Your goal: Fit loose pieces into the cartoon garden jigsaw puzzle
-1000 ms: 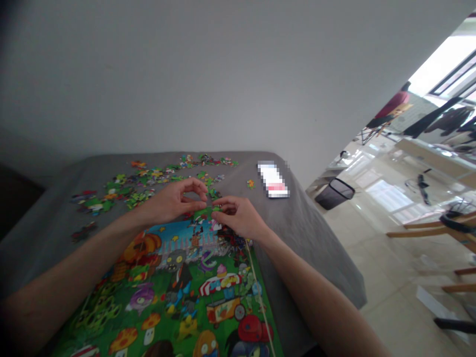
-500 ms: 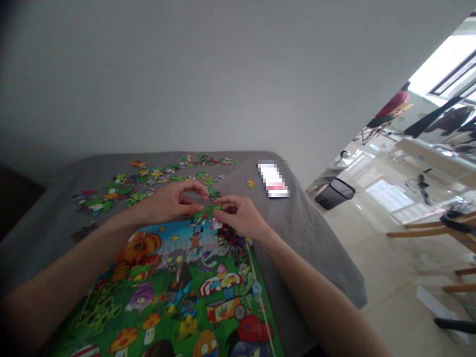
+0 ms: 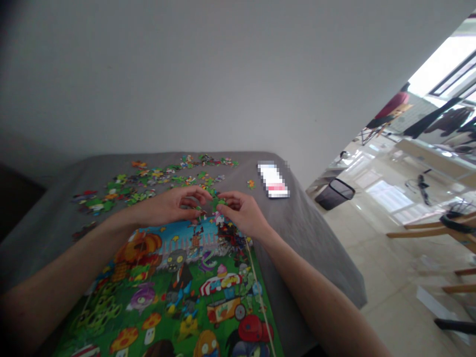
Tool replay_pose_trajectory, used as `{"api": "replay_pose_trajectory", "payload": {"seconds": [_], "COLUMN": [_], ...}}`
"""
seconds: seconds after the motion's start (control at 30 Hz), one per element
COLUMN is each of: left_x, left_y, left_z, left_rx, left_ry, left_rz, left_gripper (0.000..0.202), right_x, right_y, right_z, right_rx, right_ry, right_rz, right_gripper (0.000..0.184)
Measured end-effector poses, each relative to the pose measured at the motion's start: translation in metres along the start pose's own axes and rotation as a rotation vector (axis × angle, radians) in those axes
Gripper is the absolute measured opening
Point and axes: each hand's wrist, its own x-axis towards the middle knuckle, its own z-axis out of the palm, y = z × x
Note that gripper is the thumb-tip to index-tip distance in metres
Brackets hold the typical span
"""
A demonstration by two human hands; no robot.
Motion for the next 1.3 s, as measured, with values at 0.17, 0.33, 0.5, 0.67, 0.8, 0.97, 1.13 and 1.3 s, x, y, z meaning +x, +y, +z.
{"api": "replay_pose_trajectory", "payload": {"seconds": [0.17, 0.33, 0.5, 0.67, 0.8, 0.97, 1.13, 1.3], "left_x": [-0.0013, -0.0011, -0.0016, -0.0011, -0.0013, -0.0026, -0.0041, -0.0048], "left_y": [0.0033, 0.002, 0.002, 0.0008, -0.0002, -0.0014, -0.0025, 0.0002], "left_z": [0.0002, -0.0008, -0.0007, -0.0008, -0.0023, -0.0046, -0.0062, -0.0067], "left_rx": [0.013, 0.102, 0.093, 0.092, 0.104, 0.104, 0.039, 0.059], "left_ry": [0.001, -0.006, 0.001, -0.016, -0.025, -0.049, -0.074, -0.071], "left_rz": [-0.064, -0.062, -0.058, -0.083, -0.097, -0.086, -0.098, -0.109], "left_gripper": [0.033, 0.038, 0.042, 0.044, 0.046, 0.051, 0.057, 0.059], "right_x": [0.0, 0.0009, 0.0003, -0.0007, -0.0008, -0.0011, -0.0013, -0.0022], "right_y": [-0.0022, 0.0003, 0.001, -0.0016, -0.0029, -0.0026, -0.0019, -0.0012], "right_z": [-0.0004, 0.0003, 0.0016, 0.0021, 0.0017, 0.0005, -0.0004, -0.0006], "right_rx": [0.004, -0.006, -0.017, -0.021, -0.031, -0.071, -0.091, -0.115], "right_ry": [-0.007, 0.009, 0.009, 0.007, 0.006, -0.011, -0.032, -0.024], "right_rz": [-0.006, 0.003, 0.005, -0.004, 0.0, -0.008, 0.0, -0.013], "right_gripper": [0.032, 0.033, 0.032, 0.032, 0.032, 0.032, 0.03, 0.03]}}
